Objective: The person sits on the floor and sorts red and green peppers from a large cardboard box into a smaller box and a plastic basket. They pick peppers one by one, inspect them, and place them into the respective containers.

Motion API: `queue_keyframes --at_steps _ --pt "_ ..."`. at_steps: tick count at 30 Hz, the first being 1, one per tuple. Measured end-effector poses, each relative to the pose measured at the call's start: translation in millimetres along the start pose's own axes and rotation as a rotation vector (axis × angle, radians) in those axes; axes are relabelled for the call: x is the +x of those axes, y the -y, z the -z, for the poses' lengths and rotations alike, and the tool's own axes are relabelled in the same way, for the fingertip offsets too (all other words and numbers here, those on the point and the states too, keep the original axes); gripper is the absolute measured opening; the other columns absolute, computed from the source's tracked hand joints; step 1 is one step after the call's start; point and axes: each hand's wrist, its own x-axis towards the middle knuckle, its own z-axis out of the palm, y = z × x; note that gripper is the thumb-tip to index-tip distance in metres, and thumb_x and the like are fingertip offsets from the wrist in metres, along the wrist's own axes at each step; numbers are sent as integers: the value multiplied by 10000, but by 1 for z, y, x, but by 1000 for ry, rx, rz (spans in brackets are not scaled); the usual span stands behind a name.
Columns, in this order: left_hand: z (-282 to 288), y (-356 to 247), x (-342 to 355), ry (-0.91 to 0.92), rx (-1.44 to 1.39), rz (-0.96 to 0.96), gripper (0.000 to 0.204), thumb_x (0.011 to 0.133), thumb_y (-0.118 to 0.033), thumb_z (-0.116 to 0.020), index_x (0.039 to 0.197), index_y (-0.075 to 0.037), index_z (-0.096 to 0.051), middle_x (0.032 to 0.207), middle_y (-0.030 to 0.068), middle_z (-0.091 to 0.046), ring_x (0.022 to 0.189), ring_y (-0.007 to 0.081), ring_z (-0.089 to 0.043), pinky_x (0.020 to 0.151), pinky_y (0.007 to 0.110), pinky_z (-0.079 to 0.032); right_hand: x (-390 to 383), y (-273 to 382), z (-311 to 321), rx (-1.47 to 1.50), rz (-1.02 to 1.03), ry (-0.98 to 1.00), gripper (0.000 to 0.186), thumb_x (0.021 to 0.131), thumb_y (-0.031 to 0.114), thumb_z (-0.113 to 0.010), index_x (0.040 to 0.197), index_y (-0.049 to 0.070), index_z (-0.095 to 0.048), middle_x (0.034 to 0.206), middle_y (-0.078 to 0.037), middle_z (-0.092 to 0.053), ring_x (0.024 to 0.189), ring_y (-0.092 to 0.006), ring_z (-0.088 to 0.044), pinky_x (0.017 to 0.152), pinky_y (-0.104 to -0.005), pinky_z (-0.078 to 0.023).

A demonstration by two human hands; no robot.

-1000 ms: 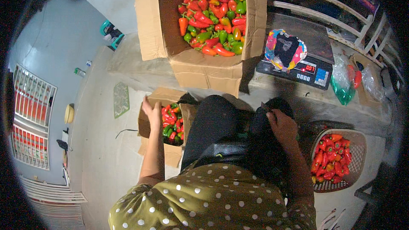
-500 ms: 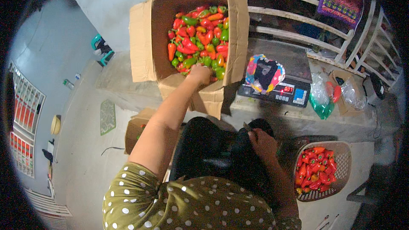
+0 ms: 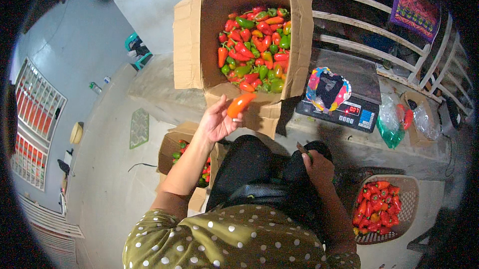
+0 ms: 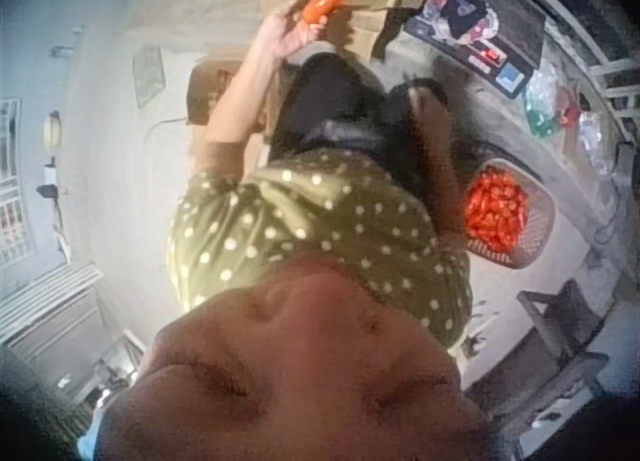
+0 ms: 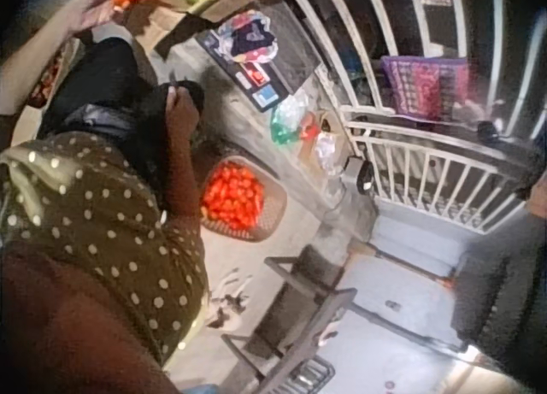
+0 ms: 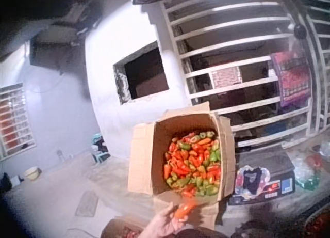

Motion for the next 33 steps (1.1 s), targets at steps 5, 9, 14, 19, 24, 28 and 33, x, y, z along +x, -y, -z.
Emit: queue_keyframes --at_steps 5,9,14,19,24,28,33 --pt "-8 23 -27 -279 797 -504 507 779 -129 -641 1218 -17 -412 1017 96 -546 780 175 -559 662 271 -480 -2 -5 3 6 -26 9 331 860 400 -513 944 93 -603 821 -136 -633 746 -342 -613 669 -422 -482" --pt "3 28 -35 -65 346 -509 377 774 -237 -674 1066 -50 -527 1056 118 -561 942 245 -565 811 392 -475 2 1 13 106 -37 49 331 873 383 -501 988 85 -589 823 -161 -628 764 -351 -614 661 -415 -481" --pt "-25 58 -47 205 -240 -187 349 797 -350 -644 1088 -195 -530 1136 163 -518 1148 387 -445 906 579 -398 13 45 24 369 130 161 316 861 345 -527 1032 83 -569 832 -176 -627 789 -344 -619 658 -412 -477" --pt "-21 97 -46 -18 246 -166 291 804 -93 -621 1037 -105 -447 853 68 -516 681 193 -558 631 306 -526 13 93 42 441 331 230 354 832 333 -567 1085 87 -538 834 -168 -628 774 -334 -621 648 -405 -482" --pt "-20 110 -45 -198 1332 -468 324 677 -60 -678 934 -57 -480 741 66 -534 641 175 -563 579 309 -477 7 111 44 391 396 283 398 827 366 -563 1099 79 -520 784 -167 -628 728 -342 -622 621 -414 -488" --pt "-24 107 -44 -184 1573 -618 315 626 -81 -673 895 -50 -512 755 106 -572 703 297 -596 620 350 -478 8 109 45 387 330 333 385 827 382 -561 1058 77 -522 768 -171 -627 723 -345 -622 618 -426 -487" --pt "-36 100 -44 -156 1757 -700 260 600 -88 -681 823 -75 -549 734 79 -568 661 283 -590 582 352 -475 7 106 46 395 286 384 356 824 384 -571 1004 82 -510 753 -165 -624 696 -345 -621 589 -431 -485"
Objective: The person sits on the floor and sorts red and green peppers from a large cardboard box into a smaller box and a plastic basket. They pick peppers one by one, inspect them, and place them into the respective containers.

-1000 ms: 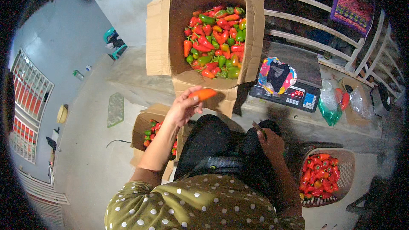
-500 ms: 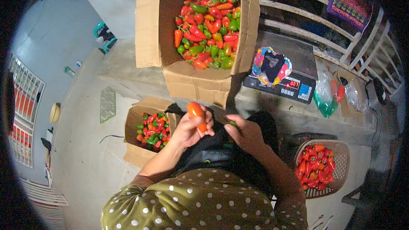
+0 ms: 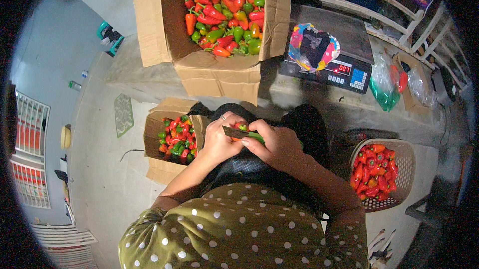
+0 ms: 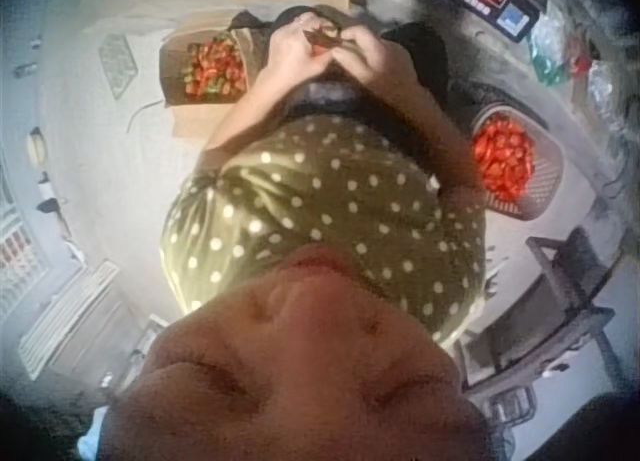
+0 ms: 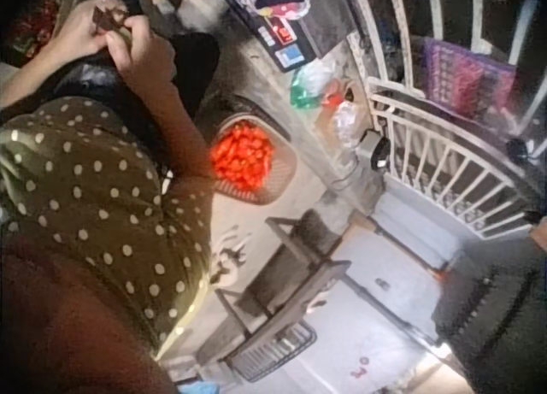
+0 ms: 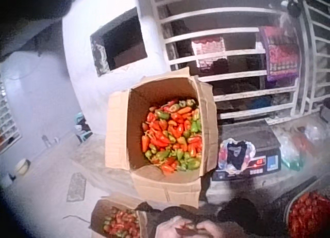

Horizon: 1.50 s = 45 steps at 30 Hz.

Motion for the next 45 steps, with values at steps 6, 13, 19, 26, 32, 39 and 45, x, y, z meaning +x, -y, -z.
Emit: queue_keyframes --at_steps 6,13,19,26,32,39,45 --pt "1 -1 -1 -36 48 -30 218 592 -82 -680 774 -83 -560 705 70 -561 630 264 -588 553 346 -470 -1 1 -2 2 49 -47 335 818 361 -590 997 88 -516 747 -150 -625 677 -333 -621 568 -410 -488" --pt "19 -7 -4 -162 43 -171 213 577 -53 -672 744 -75 -541 682 69 -550 591 255 -575 541 331 -467 9 -51 -2 -219 -21 -181 292 859 334 -527 962 67 -584 832 -173 -629 756 -334 -619 651 -423 -493" --pt "43 35 -17 -244 210 89 378 663 -152 -723 944 -34 -499 845 152 -571 746 326 -581 631 382 -469 -20 -104 27 -68 -362 -273 362 891 381 -464 986 49 -572 874 -213 -617 841 -408 -583 715 -469 -454" --pt "78 185 -105 -327 627 789 754 705 -292 -714 1280 1 -324 1192 283 -438 1111 393 -438 903 442 -396 -41 -130 10 -319 -466 -264 406 881 442 -450 988 65 -555 850 -237 -609 827 -414 -581 721 -490 -443" --pt "77 82 -65 350 -204 310 211 746 -59 -638 955 -52 -606 973 106 -589 866 252 -570 754 336 -462 -33 -105 9 -238 -455 -199 460 851 493 -471 985 61 -556 817 -228 -609 803 -401 -591 713 -478 -450" --pt "37 -7 -35 733 -173 -163 157 704 -104 -637 842 -59 -575 772 120 -530 800 315 -555 695 405 -455 -37 -118 3 -324 -495 -235 454 826 488 -523 1001 71 -562 803 -198 -617 789 -384 -599 691 -473 -457" --pt "42 -8 -26 836 -72 -245 107 702 -37 -585 803 -60 -555 783 100 -525 797 296 -553 716 394 -453 -34 -110 2 -361 -396 -270 440 837 481 -507 932 53 -543 789 -205 -611 777 -380 -599 668 -472 -463"
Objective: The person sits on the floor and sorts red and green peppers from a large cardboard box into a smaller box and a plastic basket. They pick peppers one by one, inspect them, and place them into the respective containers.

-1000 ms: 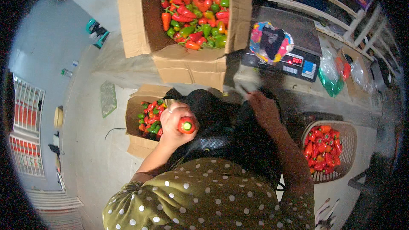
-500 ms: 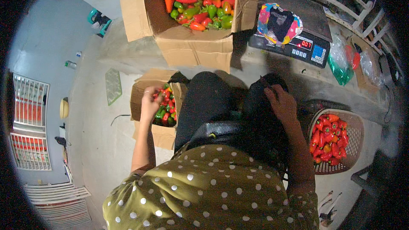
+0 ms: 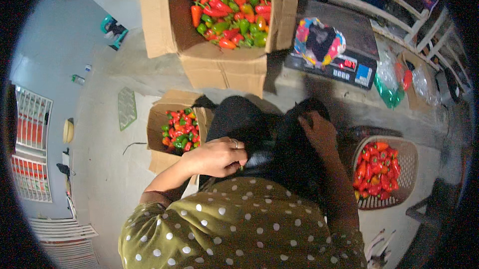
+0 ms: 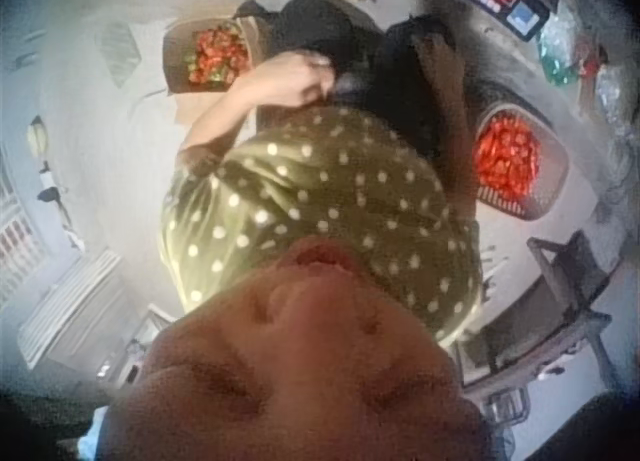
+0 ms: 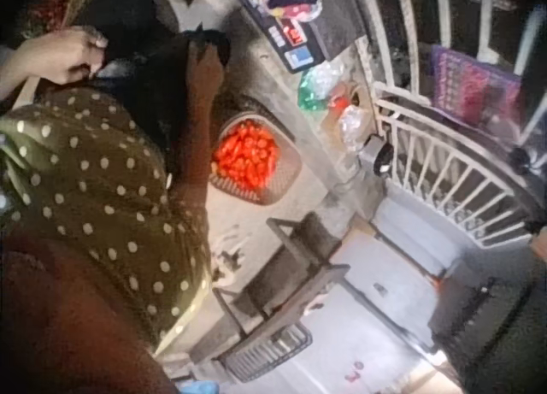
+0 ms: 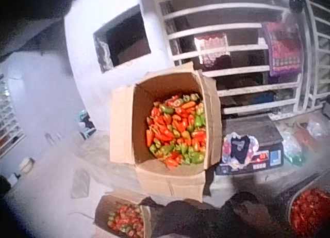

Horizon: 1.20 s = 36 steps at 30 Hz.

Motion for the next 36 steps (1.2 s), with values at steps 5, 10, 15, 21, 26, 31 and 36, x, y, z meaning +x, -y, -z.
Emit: queue_keyframes --at_steps 5,10,15,21,26,31,36 --pt "47 7 27 -412 101 29 371 703 17 -521 1073 -14 -528 954 169 -560 923 346 -544 836 405 -441 2 -1 -2 -95 -26 44 433 840 485 -499 927 63 -537 777 -194 -613 757 -375 -601 664 -471 -467" --pt "103 48 72 -616 233 -111 375 714 16 -495 1086 1 -544 990 184 -561 963 353 -527 861 417 -423 0 -1 -1 -97 -42 51 434 839 493 -494 927 71 -549 775 -180 -618 745 -370 -605 658 -470 -469" --pt "133 168 168 -669 142 360 301 765 -199 -565 983 5 -597 979 254 -591 915 397 -569 823 442 -451 0 -10 -14 -74 49 -68 414 837 482 -501 881 77 -569 811 -170 -625 751 -356 -610 656 -458 -477" --pt "122 229 234 -700 33 832 393 828 -304 -529 1126 -48 -514 1018 262 -581 984 381 -557 878 448 -430 9 -14 -20 -76 74 -75 381 804 425 -554 912 61 -588 796 -167 -625 736 -362 -603 644 -450 -468" --pt "117 225 238 -870 -85 701 368 782 -262 -607 1088 -81 -512 1052 206 -577 992 370 -554 843 438 -452 -1 -15 -8 -113 -32 -52 389 794 424 -569 943 66 -591 792 -162 -626 739 -359 -607 655 -454 -465" --pt "152 159 177 -1116 -1436 -7 161 827 -54 -578 957 -107 -499 969 70 -591 844 214 -598 753 352 -519 1 -15 -12 -83 -69 -6 475 816 494 -513 1036 78 -572 949 -178 -624 826 -359 -610 720 -475 -475" --pt "109 137 102 -813 -1776 -435 181 835 -36 -572 1001 -84 -516 1036 95 -581 938 249 -598 747 358 -545 4 -13 -16 -94 -37 -1 467 821 465 -526 1050 59 -563 948 -196 -619 854 -353 -604 743 -464 -470"
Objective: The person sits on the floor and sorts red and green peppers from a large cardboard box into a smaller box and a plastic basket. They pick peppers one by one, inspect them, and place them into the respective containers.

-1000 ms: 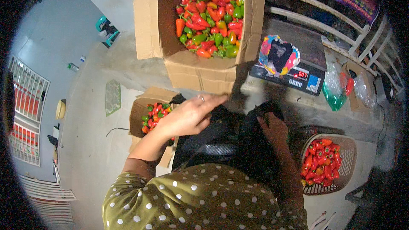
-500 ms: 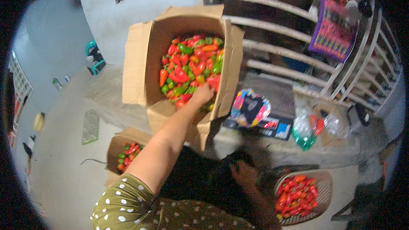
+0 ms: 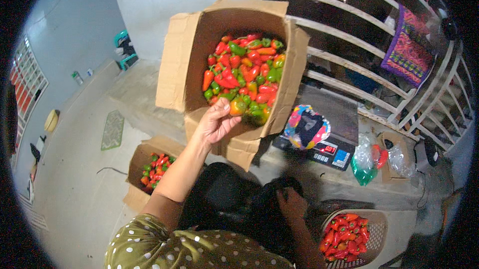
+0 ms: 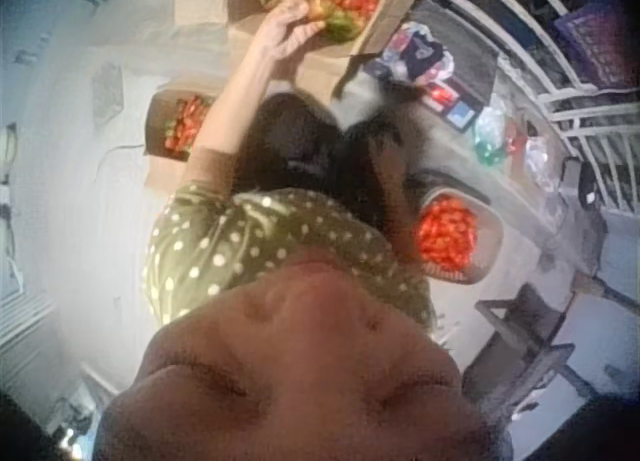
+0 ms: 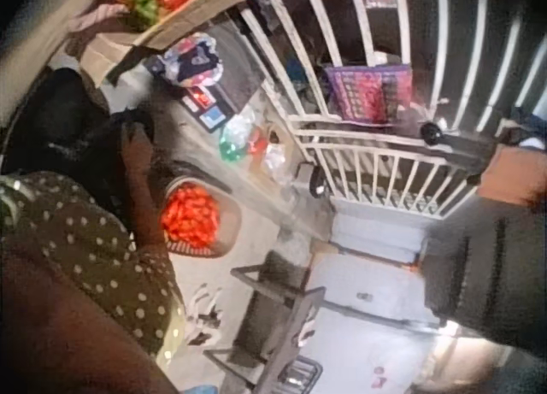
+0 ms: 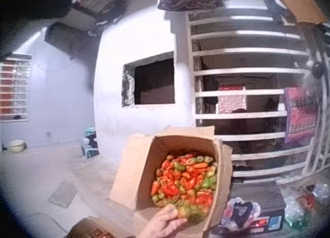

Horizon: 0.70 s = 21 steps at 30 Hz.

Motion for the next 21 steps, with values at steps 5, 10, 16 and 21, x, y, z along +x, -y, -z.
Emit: queue_keyframes --at_steps 5,10,16,21 --pt "-9 8 -73 -103 -503 244 289 865 -66 -530 1140 -2 -469 1091 195 -545 995 343 -563 829 413 -530 1 7 4 29 61 -65 379 824 411 -550 925 46 -558 824 -191 -614 771 -373 -596 665 -468 -463" --pt "-14 21 -116 -203 -754 218 322 855 -50 -531 1156 36 -455 1166 214 -501 1094 328 -505 891 399 -500 -2 18 13 29 49 -57 343 826 384 -559 905 50 -553 806 -182 -613 753 -378 -591 648 -470 -455" --pt "-17 2 -141 -333 -529 66 323 847 -27 -521 1159 21 -454 1202 228 -481 1105 307 -502 856 389 -514 -2 9 4 44 70 -149 346 819 386 -560 964 72 -565 789 -182 -615 756 -399 -581 651 -467 -442" --pt "0 -6 -168 -533 526 -200 307 834 -11 -544 1119 -72 -448 1145 146 -502 991 213 -538 692 304 -528 2 1 -4 -18 74 -112 363 826 408 -551 937 63 -562 816 -185 -616 768 -384 -588 662 -466 -448"
